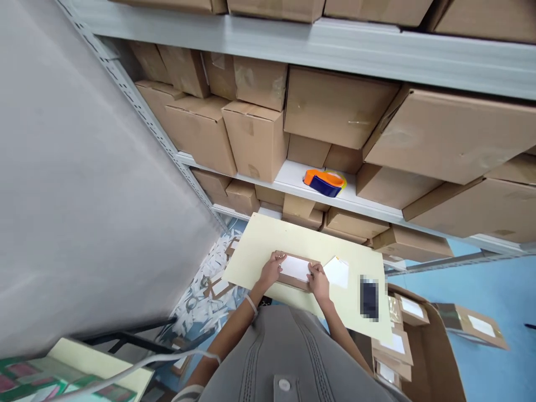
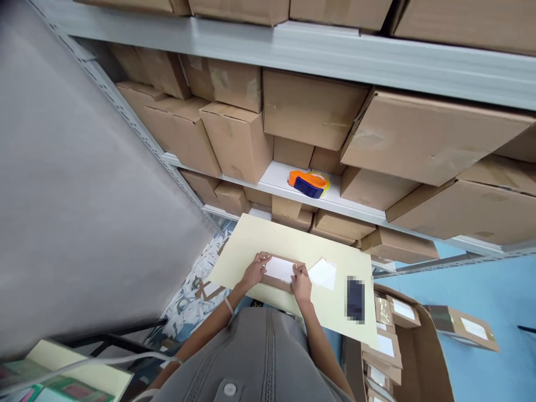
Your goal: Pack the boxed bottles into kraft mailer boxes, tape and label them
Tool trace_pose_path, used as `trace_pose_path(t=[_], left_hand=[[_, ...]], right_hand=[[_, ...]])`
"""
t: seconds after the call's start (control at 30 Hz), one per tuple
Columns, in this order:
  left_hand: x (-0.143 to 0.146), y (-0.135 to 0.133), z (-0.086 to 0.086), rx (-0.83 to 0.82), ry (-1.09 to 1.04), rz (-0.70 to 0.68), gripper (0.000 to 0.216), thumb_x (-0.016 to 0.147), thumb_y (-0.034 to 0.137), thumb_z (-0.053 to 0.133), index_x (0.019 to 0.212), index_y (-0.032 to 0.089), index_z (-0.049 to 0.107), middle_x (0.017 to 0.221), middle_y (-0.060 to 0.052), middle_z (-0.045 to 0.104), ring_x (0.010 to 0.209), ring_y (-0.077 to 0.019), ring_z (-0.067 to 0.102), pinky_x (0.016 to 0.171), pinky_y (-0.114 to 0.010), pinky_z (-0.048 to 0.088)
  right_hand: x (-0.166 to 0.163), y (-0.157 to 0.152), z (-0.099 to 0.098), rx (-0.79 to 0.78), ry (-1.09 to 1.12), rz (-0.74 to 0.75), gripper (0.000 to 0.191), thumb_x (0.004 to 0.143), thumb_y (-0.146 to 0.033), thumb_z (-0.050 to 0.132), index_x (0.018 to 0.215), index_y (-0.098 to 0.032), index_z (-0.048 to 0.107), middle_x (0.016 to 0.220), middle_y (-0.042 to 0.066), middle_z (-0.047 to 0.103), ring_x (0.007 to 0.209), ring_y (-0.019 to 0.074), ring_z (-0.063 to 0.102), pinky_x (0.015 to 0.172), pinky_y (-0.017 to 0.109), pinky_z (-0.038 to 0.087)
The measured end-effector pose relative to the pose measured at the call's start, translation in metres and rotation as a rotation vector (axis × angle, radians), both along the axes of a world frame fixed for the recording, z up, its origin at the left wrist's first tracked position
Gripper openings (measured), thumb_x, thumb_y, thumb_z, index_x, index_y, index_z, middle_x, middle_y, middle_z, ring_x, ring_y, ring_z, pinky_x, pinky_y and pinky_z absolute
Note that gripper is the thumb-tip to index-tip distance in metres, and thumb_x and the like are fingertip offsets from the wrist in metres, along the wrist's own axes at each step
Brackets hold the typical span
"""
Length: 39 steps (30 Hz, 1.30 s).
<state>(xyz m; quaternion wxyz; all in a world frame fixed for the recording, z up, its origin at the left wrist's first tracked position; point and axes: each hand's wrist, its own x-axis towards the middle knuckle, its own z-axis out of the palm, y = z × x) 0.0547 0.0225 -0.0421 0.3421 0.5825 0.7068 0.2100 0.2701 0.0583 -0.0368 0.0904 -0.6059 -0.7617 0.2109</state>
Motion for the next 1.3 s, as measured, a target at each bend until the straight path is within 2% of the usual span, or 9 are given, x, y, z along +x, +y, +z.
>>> trace_pose_path(t=[0.13, 0.23, 0.33, 0.47, 0.63, 0.8, 0.97, 1.13, 1.3], left_hand=[[0.001, -0.012, 0.01, 0.03, 0.021, 0.025, 0.06, 0.082, 0.011, 0.054, 0.14, 0.027, 0.051, 0.126, -0.008, 0.051, 0.108, -0.0193, 0.06, 0.098, -0.033, 0.048], [0.003, -0.032, 0.017, 0.078, 0.027, 0.111, 0.063, 0.085, 0.016, 0.053, 0.145, 0.03, 0.043, 0.128, -0.007, 0.051, 0.101, -0.0185, 0.063, 0.095, -0.033, 0.049], [0.01, -0.063, 0.019, 0.141, 0.039, 0.268, 0.066, 0.086, 0.022, 0.053, 0.15, 0.03, 0.036, 0.125, -0.007, 0.051, 0.093, -0.0178, 0.064, 0.092, -0.033, 0.051], [0.028, -0.113, 0.021, 0.193, 0.078, 0.518, 0.064, 0.088, 0.03, 0.052, 0.149, 0.034, 0.036, 0.122, -0.007, 0.053, 0.108, -0.0224, 0.062, 0.091, -0.035, 0.051], [0.054, -0.184, 0.044, 0.19, 0.139, 0.827, 0.066, 0.087, 0.036, 0.056, 0.149, 0.035, 0.036, 0.13, -0.009, 0.054, 0.12, -0.027, 0.057, 0.093, -0.038, 0.05], [0.059, -0.263, 0.071, 0.245, 0.235, 1.093, 0.068, 0.085, 0.039, 0.059, 0.149, 0.032, 0.037, 0.133, -0.009, 0.054, 0.123, -0.0272, 0.055, 0.097, -0.039, 0.048], [0.064, -0.34, 0.08, 0.275, 0.256, 1.307, 0.069, 0.086, 0.04, 0.059, 0.15, 0.031, 0.036, 0.131, -0.01, 0.055, 0.122, -0.0275, 0.056, 0.098, -0.04, 0.047], [0.077, -0.425, 0.072, 0.287, 0.216, 1.393, 0.068, 0.088, 0.043, 0.055, 0.151, 0.03, 0.033, 0.131, -0.011, 0.054, 0.123, -0.0272, 0.055, 0.098, -0.04, 0.046], [0.091, -0.539, 0.063, 0.271, 0.226, 1.534, 0.067, 0.089, 0.045, 0.053, 0.151, 0.027, 0.033, 0.132, -0.013, 0.054, 0.125, -0.0286, 0.052, 0.1, -0.043, 0.044]], right_hand=[[-0.001, -0.003, 0.011, 0.013, 0.035, 0.011, 0.042, 0.086, -0.018, 0.051, 0.127, -0.019, 0.062, 0.113, 0.01, 0.061, 0.105, 0.023, 0.064, 0.086, 0.03, 0.051], [0.005, -0.014, 0.019, 0.078, 0.147, 0.041, 0.048, 0.089, -0.022, 0.05, 0.136, -0.018, 0.054, 0.121, 0.013, 0.059, 0.107, 0.0252, 0.064, 0.092, 0.034, 0.05], [0.022, -0.031, 0.02, 0.135, 0.312, 0.122, 0.05, 0.092, -0.028, 0.047, 0.141, -0.023, 0.048, 0.117, 0.011, 0.062, 0.106, 0.0253, 0.064, 0.09, 0.036, 0.052], [0.057, -0.053, 0.012, 0.094, 0.37, 0.257, 0.052, 0.094, -0.038, 0.042, 0.146, -0.033, 0.042, 0.112, 0.009, 0.063, 0.099, 0.0267, 0.066, 0.082, 0.038, 0.056], [0.078, -0.071, 0.02, 0.069, 0.34, 0.393, 0.054, 0.094, -0.043, 0.04, 0.148, -0.037, 0.037, 0.127, 0.008, 0.06, 0.119, 0.0299, 0.058, 0.095, 0.045, 0.051], [0.046, -0.068, 0.057, 0.09, 0.365, 0.63, 0.054, 0.096, -0.043, 0.038, 0.148, -0.028, 0.04, 0.135, 0.01, 0.056, 0.127, 0.0293, 0.051, 0.104, 0.047, 0.044], [-0.012, -0.084, 0.093, 0.157, 0.423, 0.792, 0.055, 0.097, -0.043, 0.038, 0.147, -0.022, 0.04, 0.134, 0.014, 0.056, 0.128, 0.0285, 0.049, 0.106, 0.046, 0.041], [-0.056, -0.156, 0.096, 0.155, 0.478, 0.922, 0.056, 0.095, -0.044, 0.041, 0.146, -0.022, 0.041, 0.127, 0.014, 0.059, 0.121, 0.0277, 0.053, 0.102, 0.044, 0.044], [-0.078, -0.288, 0.077, 0.055, 0.466, 1.097, 0.054, 0.095, -0.041, 0.042, 0.145, -0.022, 0.043, 0.127, 0.014, 0.059, 0.12, 0.0279, 0.055, 0.101, 0.045, 0.045]])
